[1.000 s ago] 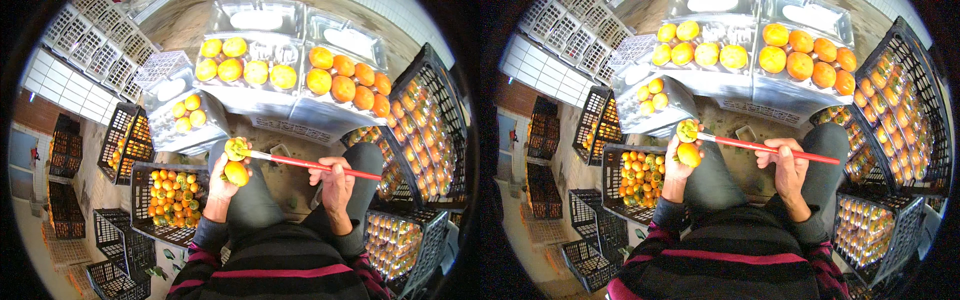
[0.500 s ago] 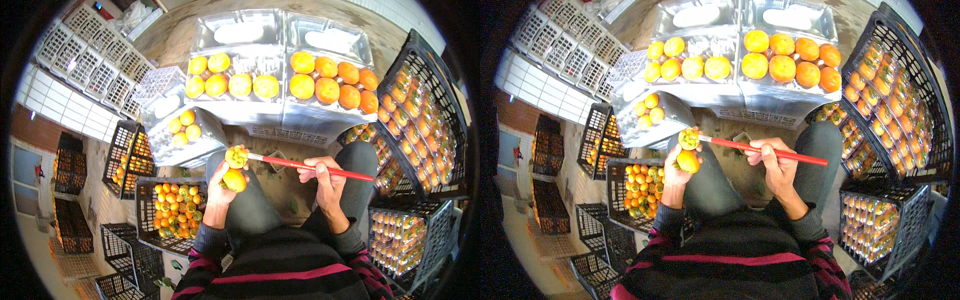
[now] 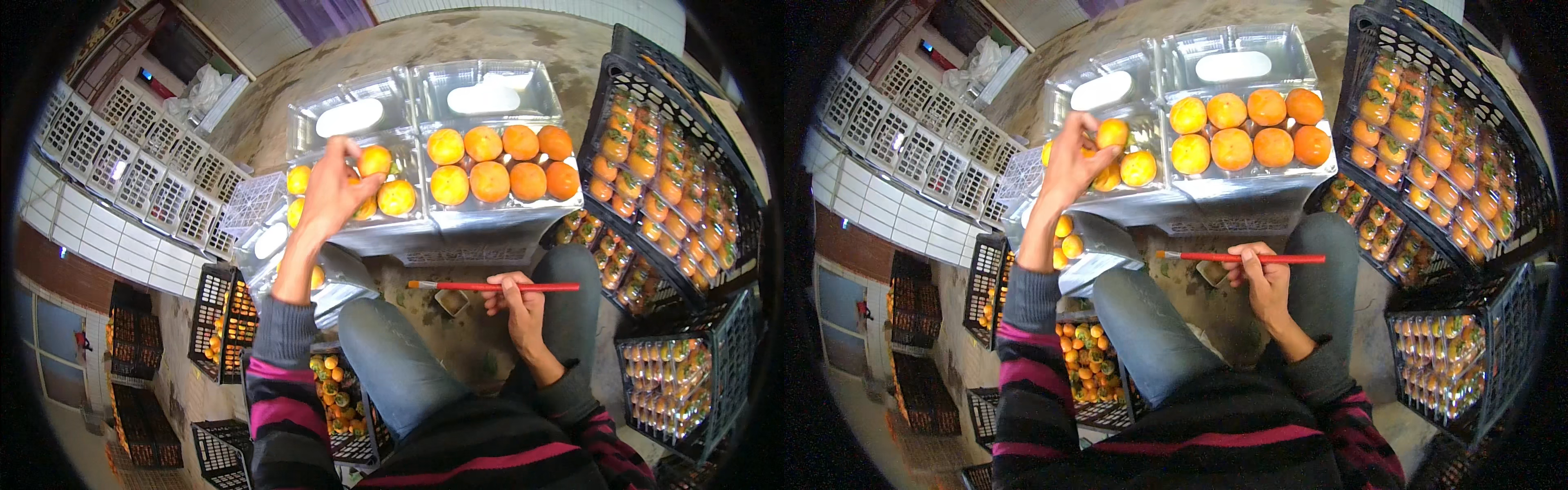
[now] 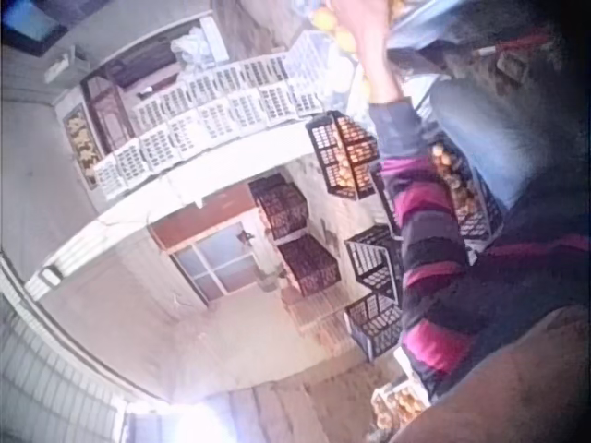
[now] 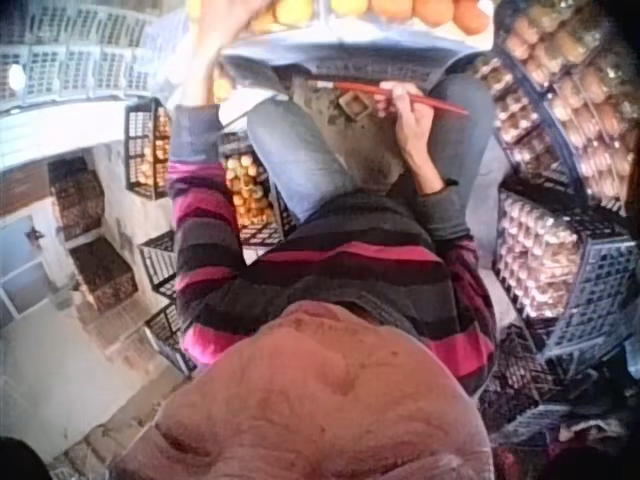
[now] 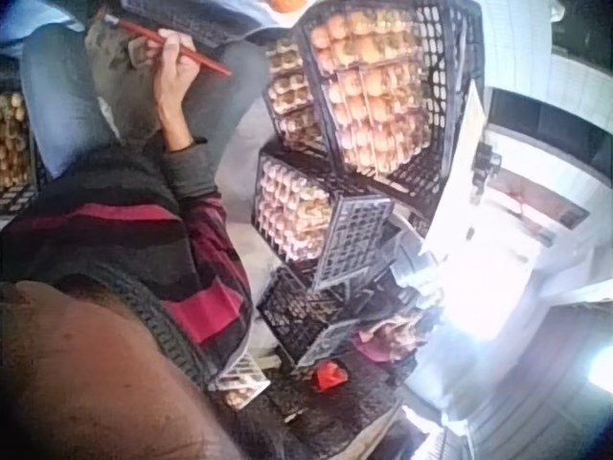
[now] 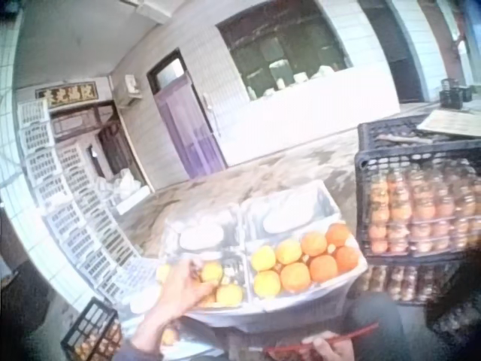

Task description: The person sits on the floor and uses a small brush to apply a substance to the stem area of persimmons. They pick each fruit from a crate, paint the top, and place it into a clear plastic tray. After filling a tray, they seal it and stack it with other completed trays.

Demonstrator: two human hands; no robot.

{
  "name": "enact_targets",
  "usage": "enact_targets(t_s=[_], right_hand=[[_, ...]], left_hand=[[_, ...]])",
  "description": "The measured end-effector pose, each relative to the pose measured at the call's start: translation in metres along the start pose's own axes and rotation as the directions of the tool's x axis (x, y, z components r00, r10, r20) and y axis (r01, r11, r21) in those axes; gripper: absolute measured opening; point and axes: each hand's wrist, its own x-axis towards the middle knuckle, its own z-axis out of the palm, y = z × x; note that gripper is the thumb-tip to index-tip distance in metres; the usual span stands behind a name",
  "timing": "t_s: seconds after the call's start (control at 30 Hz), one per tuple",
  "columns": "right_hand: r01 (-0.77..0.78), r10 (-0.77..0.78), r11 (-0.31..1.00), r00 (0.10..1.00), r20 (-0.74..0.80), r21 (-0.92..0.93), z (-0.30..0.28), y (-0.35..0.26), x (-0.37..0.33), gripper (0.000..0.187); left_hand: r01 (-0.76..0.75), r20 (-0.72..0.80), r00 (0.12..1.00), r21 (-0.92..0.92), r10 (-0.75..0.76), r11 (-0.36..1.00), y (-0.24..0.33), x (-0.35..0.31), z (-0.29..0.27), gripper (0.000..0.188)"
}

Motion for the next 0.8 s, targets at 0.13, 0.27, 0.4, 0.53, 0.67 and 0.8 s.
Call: enact_targets(t_s=[0.13, 0.27, 0.4, 0.53, 0.67, 0.8], right_hand=[[-0.004, 0.004, 1.0, 1.0, -0.001, 0.016, -0.006, -0.003, 0.0, 0.026], [0.001, -0.002, 1.0, 1.0, 0.004, 0.022, -0.01, -0.005, 0.0, 0.026], [-0.006, 0.006, 1.0, 1.0, -0.015, 0.025, -0.01, -0.011, -0.001, 0.026], [-0.006, 0.008, 0.999, 1.0, -0.026, 0.052, -0.009, -0.016, -0.001, 0.026], [0.017, -0.012, 0.998, 0.996, -0.089, 0.055, -0.011, -0.015, -0.001, 0.028], [0.054, -0.046, 0.996, 0.994, -0.103, 0.078, -0.01, -0.013, 0.0, 0.03]], left_hand=[[-0.136, 0.235, 0.971, 0.365, 0.05, 0.921, 0.023, 0.039, 0.01, 0.033], [-0.252, 0.278, 0.948, 0.345, 0.158, 0.904, 0.021, 0.055, 0.002, 0.023], [0.039, 0.095, 0.996, -0.414, 0.0, 0.909, -0.004, 0.04, 0.001, 0.028], [0.266, 0.268, 0.868, -0.962, -0.419, -0.063, 0.0, -0.034, -0.001, 0.029], [0.197, 0.405, 0.808, -0.87, -0.428, -0.452, -0.009, -0.11, 0.038, 0.041], [0.2, 0.563, 0.71, -0.737, -0.423, -0.646, -0.01, -0.162, 0.069, 0.045]])
